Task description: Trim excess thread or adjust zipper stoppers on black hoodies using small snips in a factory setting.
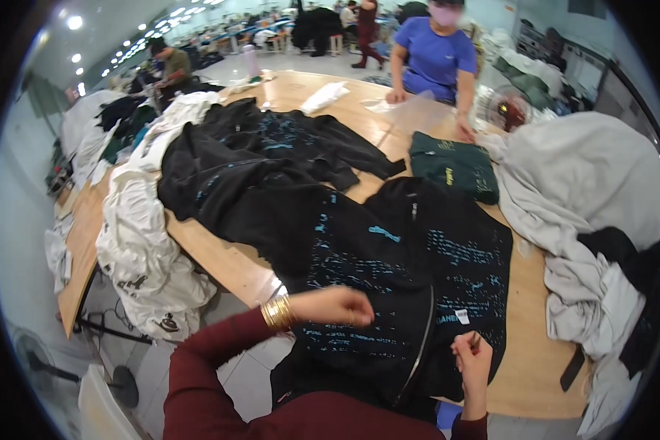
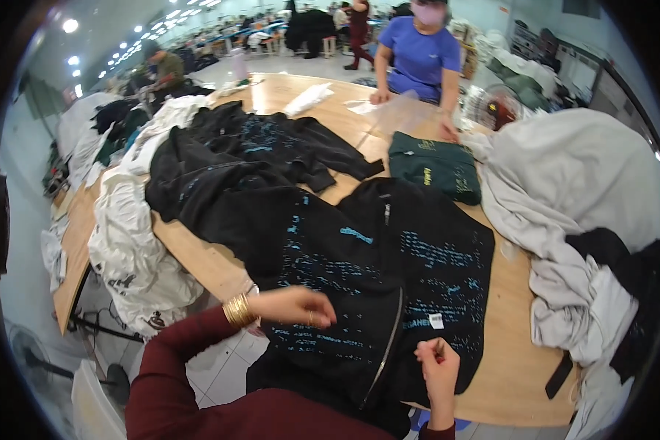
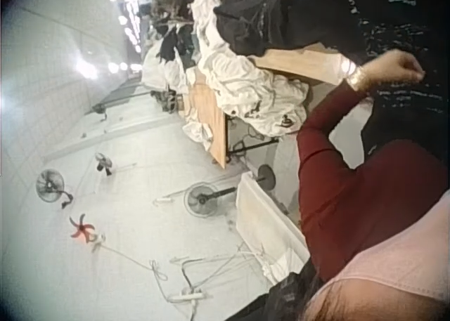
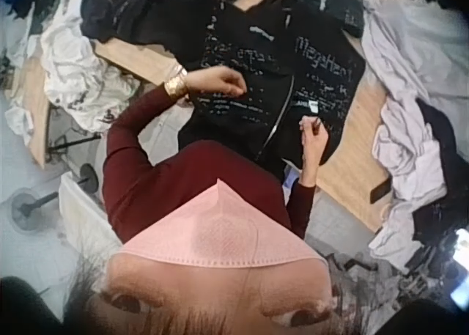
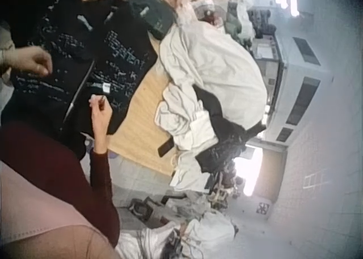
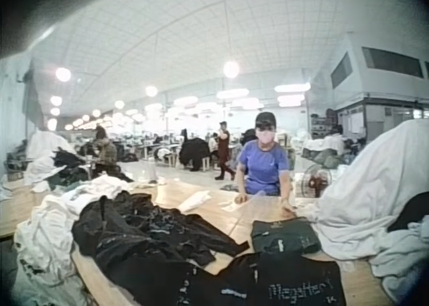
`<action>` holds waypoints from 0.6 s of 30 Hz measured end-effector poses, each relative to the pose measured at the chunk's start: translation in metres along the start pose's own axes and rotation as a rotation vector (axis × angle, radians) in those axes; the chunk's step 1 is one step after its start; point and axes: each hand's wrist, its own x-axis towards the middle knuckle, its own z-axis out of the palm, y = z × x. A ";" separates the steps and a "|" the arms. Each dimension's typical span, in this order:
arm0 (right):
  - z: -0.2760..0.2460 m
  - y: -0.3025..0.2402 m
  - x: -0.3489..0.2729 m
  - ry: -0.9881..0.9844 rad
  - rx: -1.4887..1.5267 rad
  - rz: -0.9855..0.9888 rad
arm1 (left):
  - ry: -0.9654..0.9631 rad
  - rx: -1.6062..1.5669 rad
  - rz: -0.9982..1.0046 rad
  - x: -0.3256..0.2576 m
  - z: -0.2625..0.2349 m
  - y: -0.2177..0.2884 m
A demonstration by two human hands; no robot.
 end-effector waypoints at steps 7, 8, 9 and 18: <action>0.004 0.036 -0.014 -0.089 -0.325 0.067 | 0.050 -0.183 0.054 0.053 0.108 -0.019; 0.009 0.039 -0.018 -0.090 -0.348 0.099 | 0.098 -0.166 0.082 0.060 0.116 -0.025; 0.016 0.044 -0.019 -0.115 -0.291 0.055 | 0.112 -0.158 0.063 0.062 0.118 -0.023; 0.023 0.025 -0.006 -0.217 -0.435 0.084 | 0.791 -0.133 0.318 0.027 -0.010 -0.002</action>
